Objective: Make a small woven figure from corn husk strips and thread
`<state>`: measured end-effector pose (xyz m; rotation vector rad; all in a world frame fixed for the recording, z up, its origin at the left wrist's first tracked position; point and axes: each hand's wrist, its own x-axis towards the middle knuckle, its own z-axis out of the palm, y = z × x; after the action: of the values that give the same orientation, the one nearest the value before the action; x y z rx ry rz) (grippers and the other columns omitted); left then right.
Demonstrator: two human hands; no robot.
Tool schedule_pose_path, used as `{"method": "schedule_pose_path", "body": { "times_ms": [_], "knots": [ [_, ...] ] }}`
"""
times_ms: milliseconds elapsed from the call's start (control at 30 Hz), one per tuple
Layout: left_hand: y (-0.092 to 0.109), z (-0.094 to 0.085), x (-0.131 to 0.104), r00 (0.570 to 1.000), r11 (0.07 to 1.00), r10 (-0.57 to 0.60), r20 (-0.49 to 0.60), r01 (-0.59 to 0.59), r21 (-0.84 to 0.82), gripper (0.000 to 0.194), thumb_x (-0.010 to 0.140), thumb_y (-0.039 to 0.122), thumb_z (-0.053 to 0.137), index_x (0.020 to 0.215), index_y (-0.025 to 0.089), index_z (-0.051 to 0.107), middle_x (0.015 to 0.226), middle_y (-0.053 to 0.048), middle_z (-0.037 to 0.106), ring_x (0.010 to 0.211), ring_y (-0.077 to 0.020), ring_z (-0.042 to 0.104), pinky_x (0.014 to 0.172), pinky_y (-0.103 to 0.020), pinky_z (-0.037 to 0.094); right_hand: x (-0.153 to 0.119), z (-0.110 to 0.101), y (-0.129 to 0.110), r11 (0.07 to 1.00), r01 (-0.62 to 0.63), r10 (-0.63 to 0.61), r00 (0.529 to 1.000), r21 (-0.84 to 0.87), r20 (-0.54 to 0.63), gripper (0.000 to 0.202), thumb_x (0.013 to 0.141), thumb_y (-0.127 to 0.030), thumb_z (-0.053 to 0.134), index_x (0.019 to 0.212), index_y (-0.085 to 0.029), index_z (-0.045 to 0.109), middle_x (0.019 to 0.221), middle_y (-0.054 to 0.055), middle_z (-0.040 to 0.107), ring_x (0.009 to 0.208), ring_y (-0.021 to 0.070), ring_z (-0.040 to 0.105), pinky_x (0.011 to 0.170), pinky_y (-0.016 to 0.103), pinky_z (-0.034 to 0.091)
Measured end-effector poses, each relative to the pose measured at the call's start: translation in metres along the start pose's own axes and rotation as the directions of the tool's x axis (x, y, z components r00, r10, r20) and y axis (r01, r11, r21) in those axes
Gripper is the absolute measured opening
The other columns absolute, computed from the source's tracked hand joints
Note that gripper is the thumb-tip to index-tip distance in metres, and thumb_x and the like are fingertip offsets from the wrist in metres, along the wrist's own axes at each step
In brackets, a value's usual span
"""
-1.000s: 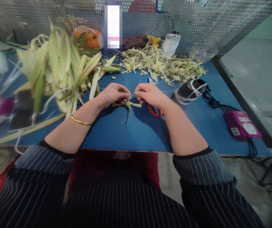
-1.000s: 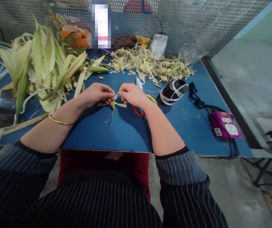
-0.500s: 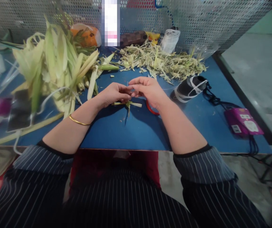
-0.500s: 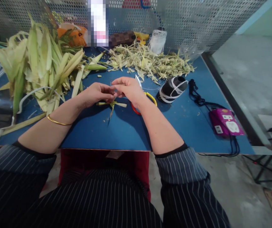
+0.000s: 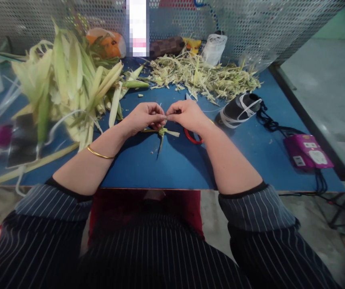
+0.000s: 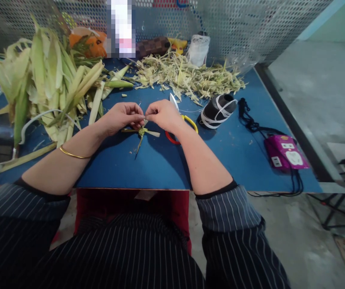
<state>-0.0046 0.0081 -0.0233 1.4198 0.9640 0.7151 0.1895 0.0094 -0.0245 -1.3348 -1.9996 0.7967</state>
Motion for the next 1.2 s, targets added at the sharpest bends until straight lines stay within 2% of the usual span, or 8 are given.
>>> {"method": "schedule_pose_path", "body": {
  "times_ms": [267,467,600,700,767,867,1033,1200],
  "knots": [
    [0.001,0.001,-0.001,0.993,0.999,-0.027,-0.116,0.03,0.024,0.018,0.074,0.02,0.079,0.079,0.014,0.062,0.073,-0.004,0.072,0.058,-0.0095,0.063,0.056,-0.023,0.051,-0.004,-0.005,-0.008,0.994,0.057,-0.056,0.998,-0.089,0.008,0.01,0.074,-0.02,0.077,0.065,-0.019,0.073,0.066,0.001,0.065,0.064,0.0132,0.051,0.064,0.03,0.036],
    [0.004,0.001,-0.001,0.984,0.997,-0.07,-0.164,0.076,0.03,0.013,0.067,0.013,0.08,0.076,0.014,0.07,0.065,-0.002,0.066,0.056,-0.01,0.059,0.057,-0.026,0.05,-0.007,-0.006,-0.016,0.993,0.046,-0.035,0.995,-0.106,0.096,0.011,0.07,-0.011,0.079,0.064,-0.018,0.073,0.065,0.001,0.062,0.063,0.0128,0.051,0.064,0.031,0.034],
    [0.004,-0.001,-0.001,0.986,0.997,-0.058,-0.159,0.064,0.032,0.014,0.065,0.016,0.08,0.075,0.014,0.071,0.067,-0.003,0.067,0.059,-0.0105,0.061,0.055,-0.024,0.048,-0.007,-0.01,-0.013,0.998,-0.006,0.014,0.99,-0.055,0.14,0.012,0.076,-0.016,0.076,0.065,-0.017,0.072,0.06,0.0,0.06,0.059,0.0127,0.05,0.063,0.032,0.036],
    [0.003,-0.002,-0.001,0.989,0.996,-0.001,-0.148,0.014,0.091,0.015,0.064,0.018,0.08,0.075,0.014,0.072,0.067,-0.003,0.067,0.059,-0.0107,0.06,0.053,-0.023,0.047,-0.004,-0.006,-0.005,0.988,-0.073,0.073,0.997,0.138,0.006,0.009,0.077,-0.009,0.071,0.074,-0.017,0.069,0.064,0.0,0.062,0.062,0.0133,0.055,0.065,0.031,0.043],
    [0.003,-0.002,-0.001,0.989,0.989,0.045,-0.137,-0.025,0.145,0.015,0.064,0.02,0.079,0.076,0.013,0.072,0.068,-0.003,0.068,0.059,-0.0107,0.06,0.054,-0.024,0.046,-0.002,0.0,-0.004,0.953,-0.079,0.097,0.994,0.292,-0.047,0.018,0.074,0.0,0.067,0.08,-0.017,0.068,0.074,0.001,0.067,0.067,0.0134,0.059,0.066,0.03,0.047],
    [0.003,-0.003,0.001,0.983,0.964,0.13,-0.13,-0.095,0.247,0.013,0.066,0.02,0.076,0.076,0.013,0.072,0.069,-0.004,0.07,0.06,-0.0115,0.06,0.057,-0.025,0.047,-0.001,0.009,-0.008,0.896,-0.095,0.098,0.995,0.433,0.016,0.03,0.071,0.007,0.06,0.087,-0.017,0.066,0.085,0.003,0.071,0.072,0.0132,0.062,0.066,0.029,0.051],
    [-0.001,-0.008,0.004,0.927,0.819,0.36,-0.105,-0.26,0.511,0.012,0.069,0.017,0.068,0.077,0.015,0.076,0.071,-0.003,0.072,0.066,-0.0136,0.062,0.063,-0.025,0.045,-0.002,0.015,-0.013,0.872,-0.203,0.182,0.979,0.445,0.09,0.026,0.073,0.008,0.06,0.078,-0.017,0.064,0.079,0.003,0.071,0.063,0.0132,0.063,0.06,0.029,0.052],
    [-0.007,-0.008,0.005,0.869,0.673,0.487,-0.087,-0.31,0.671,0.016,0.071,0.017,0.063,0.078,0.018,0.077,0.069,-0.002,0.072,0.064,-0.0149,0.062,0.063,-0.027,0.044,-0.003,0.014,-0.012,0.9,-0.225,0.213,0.974,0.374,0.072,0.02,0.077,0.002,0.064,0.082,-0.017,0.064,0.073,0.002,0.07,0.061,0.0141,0.065,0.06,0.028,0.053]
  ]
}}
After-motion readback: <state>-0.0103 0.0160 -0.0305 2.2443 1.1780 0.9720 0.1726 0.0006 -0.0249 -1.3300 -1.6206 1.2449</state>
